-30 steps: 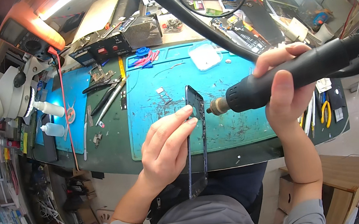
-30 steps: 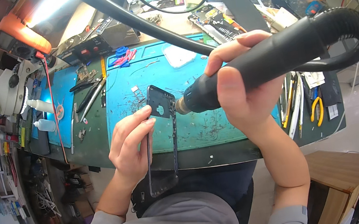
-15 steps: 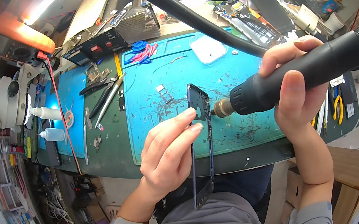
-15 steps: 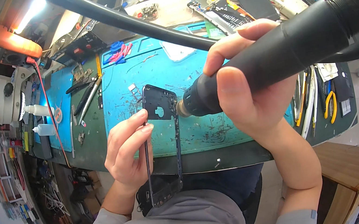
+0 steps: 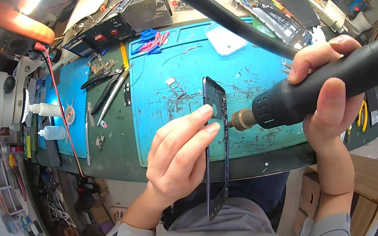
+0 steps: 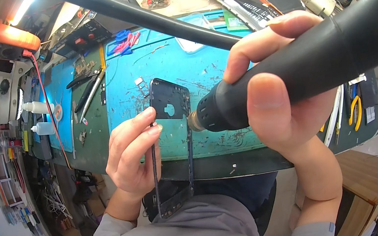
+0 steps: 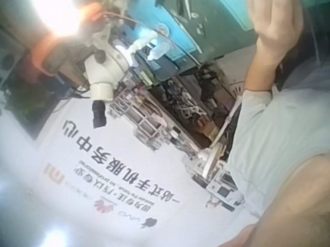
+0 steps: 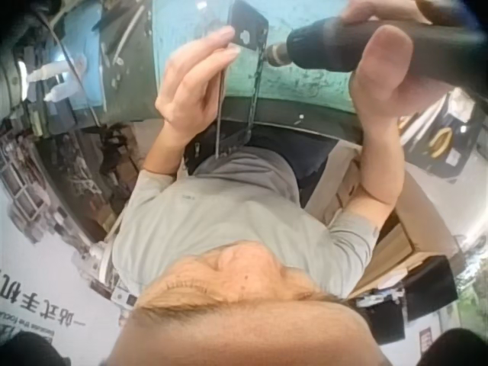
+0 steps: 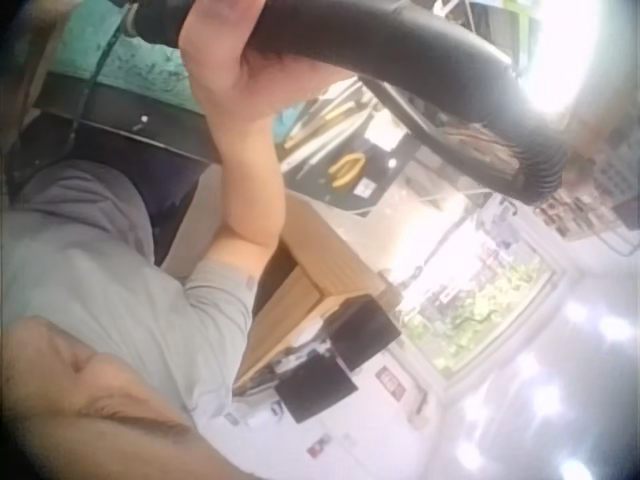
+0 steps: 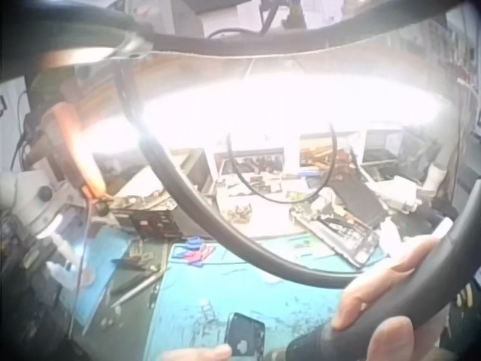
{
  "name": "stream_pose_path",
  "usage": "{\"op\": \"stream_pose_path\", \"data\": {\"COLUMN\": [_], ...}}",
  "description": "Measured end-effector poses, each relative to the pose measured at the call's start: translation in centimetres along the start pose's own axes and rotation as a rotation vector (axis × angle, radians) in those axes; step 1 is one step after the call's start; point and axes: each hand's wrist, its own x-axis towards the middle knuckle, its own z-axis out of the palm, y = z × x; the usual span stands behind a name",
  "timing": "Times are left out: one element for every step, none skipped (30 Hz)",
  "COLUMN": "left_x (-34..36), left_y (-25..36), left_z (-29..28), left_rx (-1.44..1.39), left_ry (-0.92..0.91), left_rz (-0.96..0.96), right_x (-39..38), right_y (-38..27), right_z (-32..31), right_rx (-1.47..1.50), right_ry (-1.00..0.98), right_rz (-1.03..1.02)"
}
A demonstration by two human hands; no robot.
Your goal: The person cleans a smartphone frame with a brush and tweezers, then uses a heat gun to warm the frame. They retrieve a cable and a tube of adhesive, apply the adhesive to the frame edges, and continue cleaning and inspecting the frame with tweezers and a brush.
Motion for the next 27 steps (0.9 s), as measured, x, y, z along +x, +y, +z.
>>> {"op": "stream_pose_path", "data": {"left_x": [0.0, 0.0, 0.0, 0.0, 0.1, 0.0, 0.0, 0.0, 0.0, 0.0, 0.1, 0.1, 0.2, 0.2, 0.2, 0.2, 0.2, 0.2, 0.2, 0.1, 0.1, 0.0, 0.0, -0.1, -0.1, -0.2, 0.0], "left_y": [0.0, 0.1, 0.1, 0.1, 0.1, 0.0, 0.0, 0.0, 0.0, 0.0, 0.1, 0.1, 0.1, 0.1, 0.1, 0.1, 0.1, 0.1, 0.1, 0.0, 0.0, -0.1, -0.1, 0.0, 0.0, 0.0, 0.0], "left_z": [0.0, 0.0, 0.0, 0.0, 0.0, 0.0, 0.0, 0.0, 0.0, 0.0, 0.0, 0.0, -0.1, -0.1, -0.1, -0.1, -0.1, -0.1, 0.0, 0.0, 0.1, 0.0, 0.0, 0.0, 0.0, 0.0, 0.0], "left_rx": [0.001, 0.003, 0.004, 0.003, 0.003, 0.004, 0.004, 0.005, 0.006, 0.008, 0.010, 0.010, 0.008, 0.005, 0.004, 0.004, 0.005, 0.005, 0.005, 0.005, 0.006, 0.006, 0.006, 0.005, 0.005, 0.006, 0.007], "left_ry": [-0.002, -0.004, -0.004, -0.005, -0.006, -0.007, -0.006, -0.004, -0.002, -0.004, -0.006, -0.008, -0.010, -0.011, -0.013, -0.012, -0.010, -0.009, -0.006, -0.004, -0.001, -0.001, -0.001, 0.000, 0.001, 0.002, -0.002], "left_rz": [-0.004, -0.009, -0.013, -0.010, -0.007, -0.005, -0.006, -0.007, -0.009, -0.008, -0.007, -0.004, -0.006, -0.008, -0.008, -0.008, -0.007, -0.005, -0.001, 0.003, 0.006, 0.005, 0.005, 0.004, 0.006, 0.007, 0.005], "right_x": [0.0, 0.1, 0.1, 0.0, 0.0, 0.0, -0.1, -0.1, -0.1, -0.2, -0.2, -0.2, -0.1, 0.0, 0.0, 0.1, 0.1, 0.1, 0.1, 0.1, 0.0, 0.0, 0.0, -0.1, -0.1, -0.2, -0.1], "right_y": [0.0, -0.1, -0.1, -0.1, -0.2, -0.2, -0.3, -0.4, -0.5, -0.5, -0.6, -0.6, -0.6, -0.5, -0.4, -0.3, -0.2, 0.0, 0.2, 0.6, 0.5, 0.5, 0.1, -0.1, -0.2, -0.2, -0.1], "right_z": [0.0, 0.1, 0.1, 0.0, 0.0, 0.0, 0.0, 0.0, 0.0, -0.1, -0.2, -0.3, -0.4, -0.3, -0.3, -0.3, -0.4, -0.4, -0.5, -0.5, -0.5, -0.5, -0.6, -0.6, -0.6, -0.6, -0.7], "right_rx": [0.001, 0.002, -0.001, -0.003, -0.007, -0.008, -0.009, -0.007, -0.007, -0.008, -0.008, -0.014, -0.019, -0.027, -0.045, -0.062, -0.090, -0.106, -0.123, -0.128, -0.109, -0.090, -0.048, -0.025, -0.002, 0.003, -0.019], "right_ry": [-0.002, -0.001, -0.002, -0.004, -0.009, -0.014, -0.019, -0.023, -0.034, -0.045, -0.064, -0.071, -0.079, -0.078, -0.065, -0.052, -0.028, -0.006, 0.016, 0.035, 0.024, 0.012, -0.029, -0.055, -0.079, -0.087, -0.077], "right_rz": [0.003, 0.001, 0.000, -0.001, 0.000, 0.002, 0.005, 0.009, 0.016, 0.023, 0.033, 0.033, 0.033, 0.024, 0.013, 0.003, -0.009, -0.023, -0.037, -0.054, -0.042, -0.030, 0.008, 0.026, 0.044, 0.040, 0.027]}}
